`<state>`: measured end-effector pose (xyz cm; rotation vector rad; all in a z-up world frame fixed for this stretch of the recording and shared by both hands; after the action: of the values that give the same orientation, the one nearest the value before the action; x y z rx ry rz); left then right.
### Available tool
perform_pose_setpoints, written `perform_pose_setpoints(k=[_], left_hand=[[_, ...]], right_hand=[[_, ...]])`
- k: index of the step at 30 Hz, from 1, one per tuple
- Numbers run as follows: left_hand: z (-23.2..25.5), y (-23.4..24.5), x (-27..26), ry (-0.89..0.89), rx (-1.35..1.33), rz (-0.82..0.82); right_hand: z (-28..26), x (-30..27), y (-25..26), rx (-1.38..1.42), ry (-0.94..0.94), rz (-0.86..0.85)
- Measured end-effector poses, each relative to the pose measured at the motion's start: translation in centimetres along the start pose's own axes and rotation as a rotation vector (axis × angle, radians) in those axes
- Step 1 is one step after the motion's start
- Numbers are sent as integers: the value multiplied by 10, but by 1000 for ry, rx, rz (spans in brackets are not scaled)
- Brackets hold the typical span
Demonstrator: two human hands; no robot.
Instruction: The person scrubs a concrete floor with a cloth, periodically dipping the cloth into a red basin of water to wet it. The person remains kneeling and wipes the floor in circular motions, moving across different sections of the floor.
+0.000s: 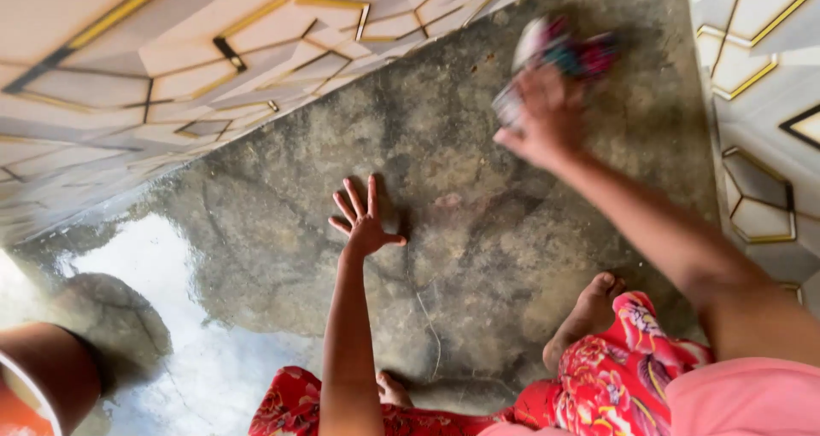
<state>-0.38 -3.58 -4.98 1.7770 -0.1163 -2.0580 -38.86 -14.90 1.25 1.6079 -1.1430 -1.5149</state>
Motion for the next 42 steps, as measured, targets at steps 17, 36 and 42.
perform_pose_setpoints(k=[17, 36, 42], left_hand=[[-7, -6, 9, -11, 27, 38], [-1, 0, 0, 11, -33, 13], [-1, -2, 0, 9, -3, 31]], right_hand=[[-57, 30, 59, 539, 214, -122], [-60, 64, 18, 507, 4, -88], [-110, 68, -5, -96, 595, -179]])
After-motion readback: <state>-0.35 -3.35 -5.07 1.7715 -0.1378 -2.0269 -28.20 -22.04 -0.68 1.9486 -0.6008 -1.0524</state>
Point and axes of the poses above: each hand's wrist, its own x-axis towards the middle knuckle, its own y-axis out of the back of the hand, z = x × y, the point moved 6 cm from there along x, towards the middle knuckle, and after that the axes turned 15 degrees about -z, right-handed, at the moved point
